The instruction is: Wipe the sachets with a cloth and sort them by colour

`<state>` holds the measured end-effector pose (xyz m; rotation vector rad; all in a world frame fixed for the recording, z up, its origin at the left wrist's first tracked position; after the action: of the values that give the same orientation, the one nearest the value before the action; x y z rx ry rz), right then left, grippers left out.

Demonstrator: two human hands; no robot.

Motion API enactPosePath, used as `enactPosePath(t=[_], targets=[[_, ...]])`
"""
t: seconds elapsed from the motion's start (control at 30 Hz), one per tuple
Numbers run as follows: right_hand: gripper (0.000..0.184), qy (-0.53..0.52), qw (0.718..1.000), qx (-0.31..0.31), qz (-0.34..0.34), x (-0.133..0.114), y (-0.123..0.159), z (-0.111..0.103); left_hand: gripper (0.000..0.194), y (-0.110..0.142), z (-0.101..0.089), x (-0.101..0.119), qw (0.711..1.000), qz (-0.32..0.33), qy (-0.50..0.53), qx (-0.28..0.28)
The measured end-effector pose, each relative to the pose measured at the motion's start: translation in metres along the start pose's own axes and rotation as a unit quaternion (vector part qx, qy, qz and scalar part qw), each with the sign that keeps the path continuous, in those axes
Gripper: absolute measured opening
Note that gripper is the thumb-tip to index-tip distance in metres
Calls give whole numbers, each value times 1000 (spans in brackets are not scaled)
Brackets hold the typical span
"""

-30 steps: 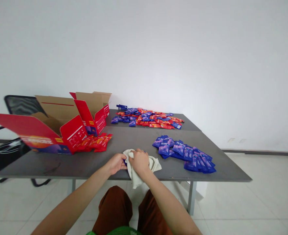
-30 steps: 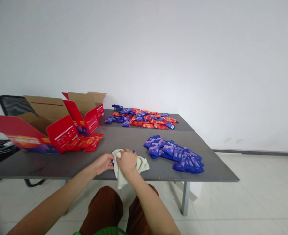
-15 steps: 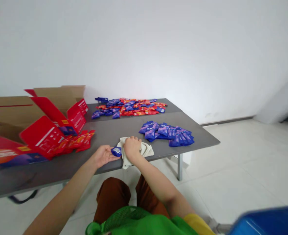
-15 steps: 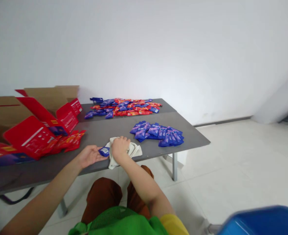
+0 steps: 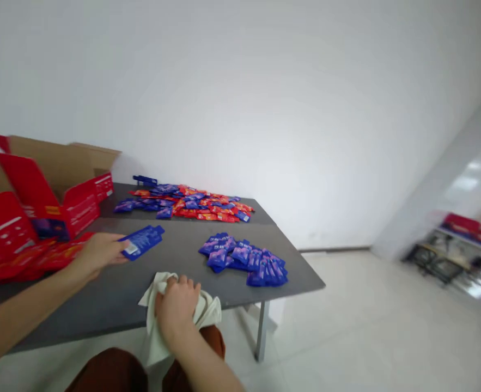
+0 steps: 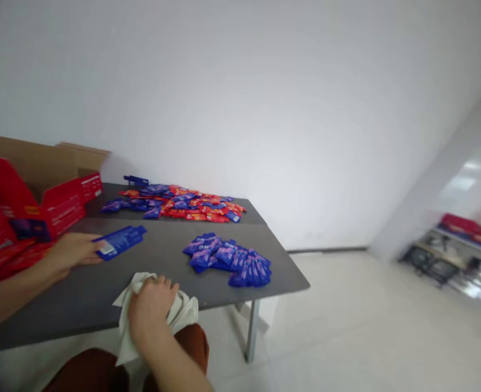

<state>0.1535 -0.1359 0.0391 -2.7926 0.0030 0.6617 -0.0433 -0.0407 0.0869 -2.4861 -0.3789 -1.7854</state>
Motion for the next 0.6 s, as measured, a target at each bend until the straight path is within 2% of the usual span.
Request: enactPosePath(t=[0.03, 0.07, 0.1, 0.13, 0.17, 0.2, 0.27, 0.33, 0.43, 0.5, 0.6], targets=[[23, -1, 1000, 3, 4, 1, 0, 1, 17, 6, 3, 22, 993, 74, -91, 7], [22, 0, 1000, 2, 9, 2, 1, 2, 22, 15, 10, 46, 968, 161, -192, 23], [21, 4, 1000, 1, 9, 1, 2, 3, 27, 25, 16, 68, 927, 230, -284, 81], [21, 7, 1000, 1, 4, 0, 3, 3, 31, 33, 23, 82, 894, 244, -350, 140], [21, 9, 1000, 1, -4, -2, 6, 3, 35, 38, 36, 93, 866, 254, -397, 165], [21, 9, 1000, 1, -13, -4, 8, 2, 37, 42, 53, 99, 842, 275, -435, 165], [22, -1, 1000, 2, -22, -6, 14, -1, 39, 47, 92, 103, 796, 333, -482, 151], [22, -12, 1000, 6, -10, -1, 17, -7, 39, 52, 133, 100, 740, 420, -507, 134], [21, -16, 999, 23, 32, 24, 17, -21, 35, 60, 191, 92, 647, 545, -523, 105], [22, -7, 997, 36, 62, 46, 16, -32, 34, 63, 223, 90, 609, 586, -525, 101], [31, 16, 995, 48, 88, 77, 12, -46, 33, 70, 257, 94, 581, 622, -513, 113]])
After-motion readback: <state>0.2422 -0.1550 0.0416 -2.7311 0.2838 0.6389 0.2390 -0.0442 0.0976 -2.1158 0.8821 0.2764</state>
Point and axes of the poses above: each hand's wrist, its own y-axis away from the middle knuckle, its own z-axis out of the palm, x = y × z, the point moved 6 cm from there along -y, towards the middle knuckle, and after that the axes turned 10 degrees about -y, right-handed, at the moved point
